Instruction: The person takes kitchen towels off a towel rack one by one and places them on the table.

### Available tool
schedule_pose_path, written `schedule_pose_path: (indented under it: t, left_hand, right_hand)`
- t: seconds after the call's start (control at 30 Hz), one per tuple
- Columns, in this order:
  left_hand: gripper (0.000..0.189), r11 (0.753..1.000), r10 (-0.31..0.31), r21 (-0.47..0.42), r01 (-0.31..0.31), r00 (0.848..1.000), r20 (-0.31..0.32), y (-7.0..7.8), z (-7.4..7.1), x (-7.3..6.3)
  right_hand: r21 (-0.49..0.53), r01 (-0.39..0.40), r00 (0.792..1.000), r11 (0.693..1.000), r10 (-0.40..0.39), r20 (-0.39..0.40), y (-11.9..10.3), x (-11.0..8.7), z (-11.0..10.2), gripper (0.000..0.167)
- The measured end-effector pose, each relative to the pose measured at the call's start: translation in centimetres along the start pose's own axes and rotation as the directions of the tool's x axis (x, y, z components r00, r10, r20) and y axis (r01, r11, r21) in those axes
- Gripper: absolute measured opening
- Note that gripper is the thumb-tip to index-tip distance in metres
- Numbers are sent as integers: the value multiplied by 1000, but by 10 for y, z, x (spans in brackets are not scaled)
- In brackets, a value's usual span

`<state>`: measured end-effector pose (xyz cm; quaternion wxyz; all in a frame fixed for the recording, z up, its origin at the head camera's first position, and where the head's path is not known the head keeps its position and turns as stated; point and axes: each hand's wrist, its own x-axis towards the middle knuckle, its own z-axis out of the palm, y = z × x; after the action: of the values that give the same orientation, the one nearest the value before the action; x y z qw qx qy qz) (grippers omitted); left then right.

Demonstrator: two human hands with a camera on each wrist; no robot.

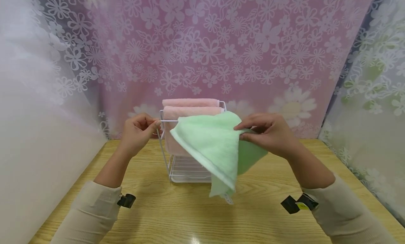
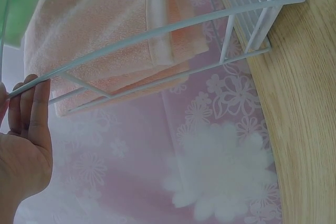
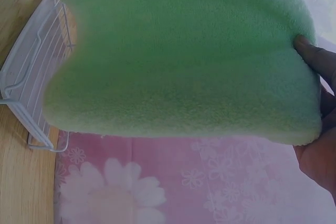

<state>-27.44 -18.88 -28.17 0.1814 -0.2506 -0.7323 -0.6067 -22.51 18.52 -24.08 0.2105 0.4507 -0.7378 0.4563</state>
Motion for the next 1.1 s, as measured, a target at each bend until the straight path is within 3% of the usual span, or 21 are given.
schedule_pose_path:
  t: [0.2, 0.37, 1.1]
  left_hand:
    - [16, 1000, -1, 7, 0, 1000, 2, 0, 1, -1]
    - [17, 1000, -2, 6, 2, 1000, 2, 1, 1, 0]
    - [17, 1000, -11, 16, 11, 1000, -1, 3, 0, 0]
  right_hand:
    - [19, 45, 999, 999, -44, -29, -2, -5, -4, 36]
    - [-30, 59, 997, 998, -61, -37, -4, -11, -9, 32]
    - [-137, -115, 993, 984, 111, -38, 9, -40, -24, 28]
